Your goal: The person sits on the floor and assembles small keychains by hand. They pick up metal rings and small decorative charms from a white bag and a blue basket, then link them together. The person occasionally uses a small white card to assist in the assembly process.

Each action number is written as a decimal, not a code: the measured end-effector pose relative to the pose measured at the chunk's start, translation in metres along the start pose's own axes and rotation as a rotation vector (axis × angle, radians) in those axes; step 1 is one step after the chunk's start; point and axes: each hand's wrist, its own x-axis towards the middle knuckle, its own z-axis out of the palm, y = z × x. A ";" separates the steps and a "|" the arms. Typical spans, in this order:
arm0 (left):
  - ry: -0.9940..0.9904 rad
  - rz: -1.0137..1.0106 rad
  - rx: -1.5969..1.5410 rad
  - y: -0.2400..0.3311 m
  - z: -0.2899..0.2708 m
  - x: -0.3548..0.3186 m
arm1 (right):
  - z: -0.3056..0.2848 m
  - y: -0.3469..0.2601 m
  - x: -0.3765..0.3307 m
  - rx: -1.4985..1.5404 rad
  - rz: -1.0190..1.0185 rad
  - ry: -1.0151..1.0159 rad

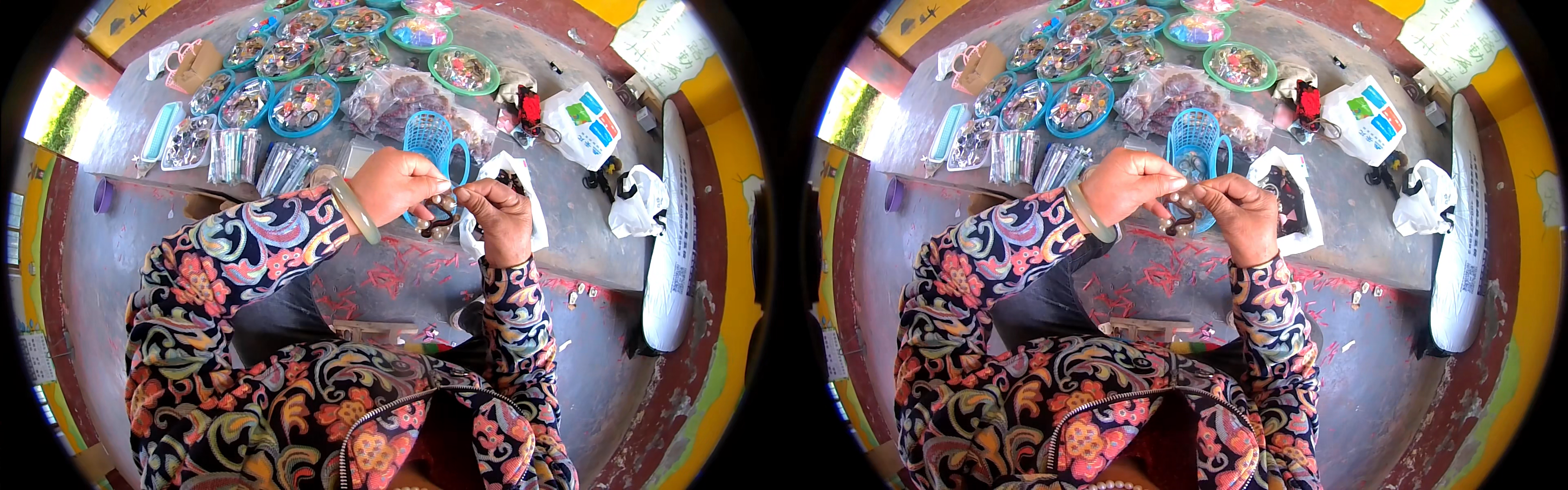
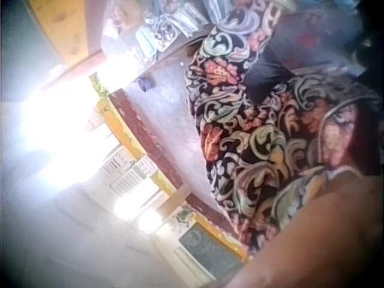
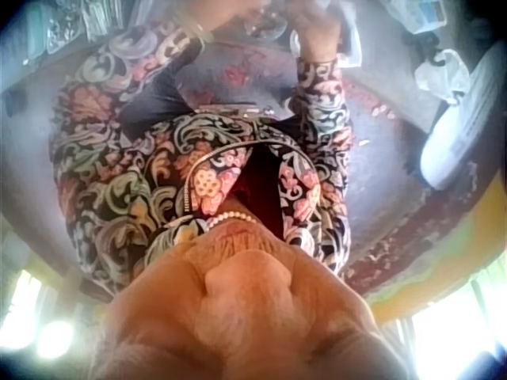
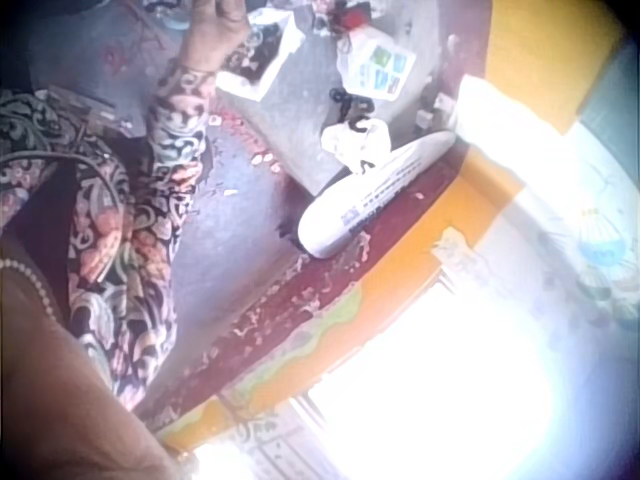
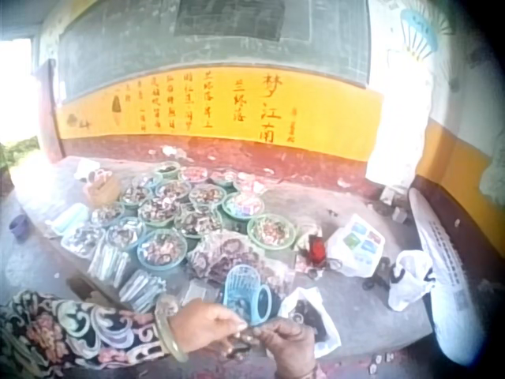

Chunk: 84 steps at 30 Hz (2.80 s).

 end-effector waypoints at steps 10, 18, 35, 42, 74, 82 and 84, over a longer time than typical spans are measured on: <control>-0.104 -0.159 0.028 -0.002 -0.011 0.005 | -0.003 0.010 0.001 0.436 0.154 0.142; -0.190 -0.320 -0.021 -0.008 -0.010 0.001 | -0.005 0.015 0.002 0.555 0.157 0.239; -0.038 -0.086 -0.258 -0.006 -0.021 0.007 | -0.011 0.026 0.005 0.423 0.268 -0.018; -0.060 -0.126 -0.142 -0.003 -0.019 0.004 | -0.016 0.038 0.007 0.418 0.218 -0.081; -0.052 -0.118 -0.069 -0.004 -0.020 0.006 | -0.002 0.053 0.003 0.481 0.248 -0.096; -0.192 -0.050 0.199 -0.017 -0.020 0.007 | 0.005 0.044 0.002 0.316 0.127 -0.111; -0.192 -0.045 0.231 -0.017 -0.018 0.006 | 0.006 0.042 0.002 0.276 0.116 -0.111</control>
